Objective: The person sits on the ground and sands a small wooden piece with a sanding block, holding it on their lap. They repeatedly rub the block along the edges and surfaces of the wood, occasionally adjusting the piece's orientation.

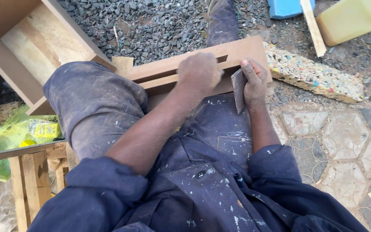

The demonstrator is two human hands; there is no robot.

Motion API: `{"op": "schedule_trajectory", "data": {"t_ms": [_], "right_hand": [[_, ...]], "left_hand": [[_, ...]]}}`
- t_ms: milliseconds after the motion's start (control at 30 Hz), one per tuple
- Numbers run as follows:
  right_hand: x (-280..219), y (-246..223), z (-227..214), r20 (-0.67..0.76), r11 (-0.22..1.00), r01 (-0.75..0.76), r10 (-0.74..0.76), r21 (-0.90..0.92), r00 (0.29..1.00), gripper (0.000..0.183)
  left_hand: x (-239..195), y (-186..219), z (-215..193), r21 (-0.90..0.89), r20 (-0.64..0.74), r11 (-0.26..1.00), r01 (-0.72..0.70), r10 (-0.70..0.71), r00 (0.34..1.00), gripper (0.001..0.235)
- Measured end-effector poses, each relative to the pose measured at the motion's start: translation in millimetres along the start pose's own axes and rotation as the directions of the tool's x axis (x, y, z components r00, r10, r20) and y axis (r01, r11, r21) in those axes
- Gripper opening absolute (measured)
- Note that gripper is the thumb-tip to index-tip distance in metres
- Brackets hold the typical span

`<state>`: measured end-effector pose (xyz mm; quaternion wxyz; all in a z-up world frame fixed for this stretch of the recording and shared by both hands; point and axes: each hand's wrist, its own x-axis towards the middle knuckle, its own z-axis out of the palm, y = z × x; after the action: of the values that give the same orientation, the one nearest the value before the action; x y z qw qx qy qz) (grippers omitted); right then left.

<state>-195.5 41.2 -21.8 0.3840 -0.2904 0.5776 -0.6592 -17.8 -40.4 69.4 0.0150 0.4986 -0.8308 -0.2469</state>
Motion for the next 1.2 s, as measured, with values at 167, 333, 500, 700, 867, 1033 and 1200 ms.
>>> {"op": "schedule_trajectory", "data": {"t_ms": [167,333,500,700,867,1033,1200], "right_hand": [[-3.0,-5.2,4.0,-0.081,0.996,-0.01,0.017,0.086,0.997,0.016],[5.8,4.8,2.1,-0.107,0.998,-0.017,0.024,0.066,0.994,0.019],[22.7,22.9,-18.1,-0.149,0.998,0.012,-0.004,0.056,0.989,0.031],[53.5,9.0,-28.7,-0.122,0.996,-0.029,0.039,0.087,0.992,0.034],[61.4,7.2,-27.2,-0.123,0.984,-0.081,0.1,0.157,0.987,0.037],[56.8,6.1,-18.6,-0.157,0.971,-0.1,0.136,0.219,0.978,0.038],[82.6,38.7,-39.2,-0.146,0.984,-0.097,0.119,0.149,0.982,0.039]], "left_hand": [[-17.8,-47.5,-27.8,0.153,0.047,0.986,0.069,-0.077,0.996,0.033],[-7.5,-77.5,17.6,0.254,-0.098,0.964,0.083,-0.06,0.993,0.031],[-4.4,-68.1,20.8,0.301,-0.299,0.953,-0.044,0.138,0.944,0.048],[-0.5,-28.2,24.8,0.423,-0.243,0.899,-0.111,0.231,0.942,0.026],[3.9,16.0,42.3,0.228,-0.153,0.941,-0.248,0.286,0.946,0.024],[-10.7,37.7,29.3,0.25,-0.328,0.931,-0.264,0.338,0.882,0.015],[-41.3,50.6,-21.4,0.226,0.028,0.943,-0.244,0.244,0.969,0.015]]}}
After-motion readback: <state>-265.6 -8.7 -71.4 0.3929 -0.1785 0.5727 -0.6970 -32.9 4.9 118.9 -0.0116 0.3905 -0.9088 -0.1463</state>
